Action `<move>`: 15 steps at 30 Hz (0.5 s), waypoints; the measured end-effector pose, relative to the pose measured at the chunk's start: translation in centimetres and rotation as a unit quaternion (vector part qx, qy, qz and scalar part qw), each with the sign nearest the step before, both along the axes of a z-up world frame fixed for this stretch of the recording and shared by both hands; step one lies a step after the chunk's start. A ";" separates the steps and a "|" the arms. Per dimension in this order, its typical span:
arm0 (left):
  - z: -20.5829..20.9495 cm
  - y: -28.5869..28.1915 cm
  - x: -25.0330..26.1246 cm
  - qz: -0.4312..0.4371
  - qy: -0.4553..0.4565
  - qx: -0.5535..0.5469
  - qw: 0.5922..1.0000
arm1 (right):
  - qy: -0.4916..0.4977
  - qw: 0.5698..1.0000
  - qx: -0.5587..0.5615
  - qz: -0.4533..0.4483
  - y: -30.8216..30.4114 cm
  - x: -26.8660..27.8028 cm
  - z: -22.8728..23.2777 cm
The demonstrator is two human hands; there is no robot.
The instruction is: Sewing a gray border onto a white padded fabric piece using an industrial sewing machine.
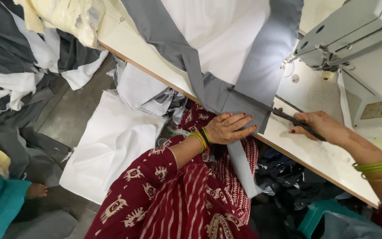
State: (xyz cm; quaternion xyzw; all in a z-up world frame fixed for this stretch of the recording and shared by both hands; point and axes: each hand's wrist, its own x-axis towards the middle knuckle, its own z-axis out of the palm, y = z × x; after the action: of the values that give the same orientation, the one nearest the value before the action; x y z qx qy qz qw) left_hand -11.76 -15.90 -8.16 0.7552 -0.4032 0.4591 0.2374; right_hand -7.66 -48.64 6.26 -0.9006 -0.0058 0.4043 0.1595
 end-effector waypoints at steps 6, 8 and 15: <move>3.0 2.0 -1.7 -0.042 0.089 0.044 0.994 | -0.356 0.919 0.089 0.145 1.0 -8.1 1.1; 4.3 2.9 -2.2 -0.044 0.110 0.054 0.992 | -0.338 0.939 0.057 0.013 -0.3 -11.1 0.8; 8.4 2.8 -1.1 -0.099 0.176 0.057 0.978 | -0.443 0.883 -0.120 -0.099 -9.2 -16.6 -2.2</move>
State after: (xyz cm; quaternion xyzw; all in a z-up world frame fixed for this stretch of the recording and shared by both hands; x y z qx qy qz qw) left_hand -12.88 -13.14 0.19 0.7929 -0.4530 0.2693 0.3059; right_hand -24.30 -57.81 4.06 -0.9940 0.0620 -0.0567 0.0705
